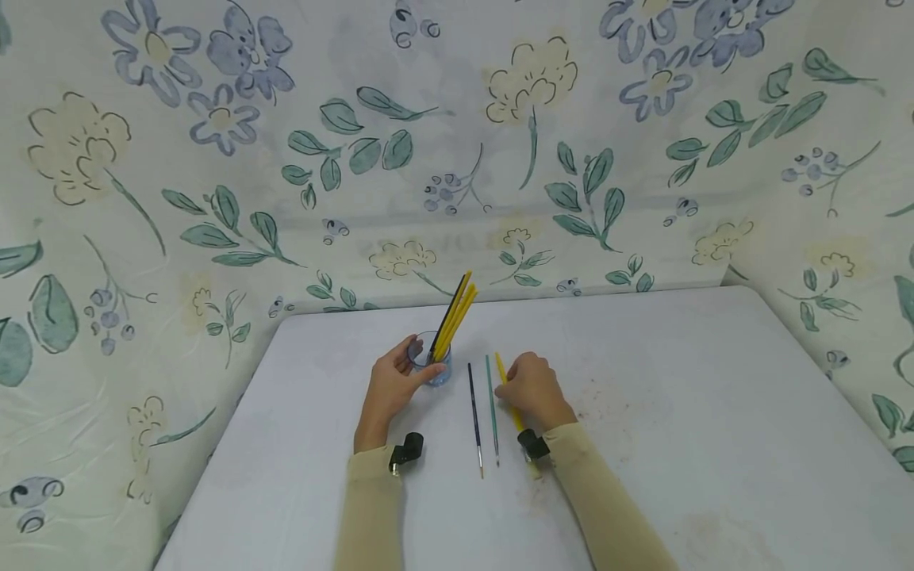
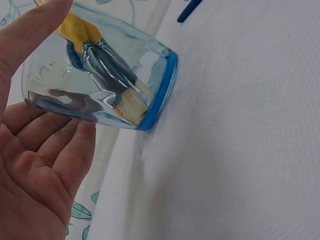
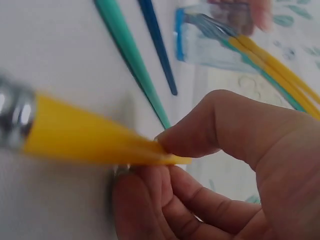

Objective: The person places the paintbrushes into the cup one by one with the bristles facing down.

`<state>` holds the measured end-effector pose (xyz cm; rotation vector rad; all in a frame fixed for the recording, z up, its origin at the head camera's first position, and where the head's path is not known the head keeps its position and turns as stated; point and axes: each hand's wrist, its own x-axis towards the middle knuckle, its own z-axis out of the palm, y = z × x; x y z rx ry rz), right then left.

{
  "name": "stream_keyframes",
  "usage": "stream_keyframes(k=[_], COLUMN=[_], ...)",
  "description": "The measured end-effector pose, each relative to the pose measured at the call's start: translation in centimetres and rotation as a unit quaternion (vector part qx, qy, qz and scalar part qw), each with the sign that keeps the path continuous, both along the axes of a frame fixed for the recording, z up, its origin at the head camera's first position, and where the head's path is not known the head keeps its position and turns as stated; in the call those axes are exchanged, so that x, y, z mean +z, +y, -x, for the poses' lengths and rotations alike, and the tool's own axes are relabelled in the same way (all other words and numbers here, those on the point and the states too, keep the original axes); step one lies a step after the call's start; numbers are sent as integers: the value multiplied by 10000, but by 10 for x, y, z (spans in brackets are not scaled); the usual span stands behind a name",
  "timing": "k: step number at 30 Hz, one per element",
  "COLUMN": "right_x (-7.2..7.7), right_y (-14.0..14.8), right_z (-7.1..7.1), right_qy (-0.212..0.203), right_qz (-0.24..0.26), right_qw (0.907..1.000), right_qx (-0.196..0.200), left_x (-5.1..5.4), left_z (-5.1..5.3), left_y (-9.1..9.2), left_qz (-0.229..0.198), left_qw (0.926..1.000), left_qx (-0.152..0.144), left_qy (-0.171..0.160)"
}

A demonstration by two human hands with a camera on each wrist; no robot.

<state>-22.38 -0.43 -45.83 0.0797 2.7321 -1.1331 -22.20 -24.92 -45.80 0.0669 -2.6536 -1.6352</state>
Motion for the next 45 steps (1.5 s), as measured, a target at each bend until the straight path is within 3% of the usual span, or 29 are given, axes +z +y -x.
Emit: stream_keyframes(k=[7,15,32,45], right_x=[-2,1,5,5], right_y=[12,18,28,27], right_z=[9,12,18,20], right_qy=[-490,-666,-920,-928], right_qz=[651,1076,2381,2874], right_qw=[9965,9918,9654,9521], right_qx=[-170,-194,-535,-482], left_x=[1,0,-1,0], left_z=[0,1,1,0], left_y=[0,0,0,1], left_qz=[15,15,21,-6], left_qw=[10000,10000,10000,10000], left_qx=[30,26,49,63], left_qy=[-75,-58,-73,-41])
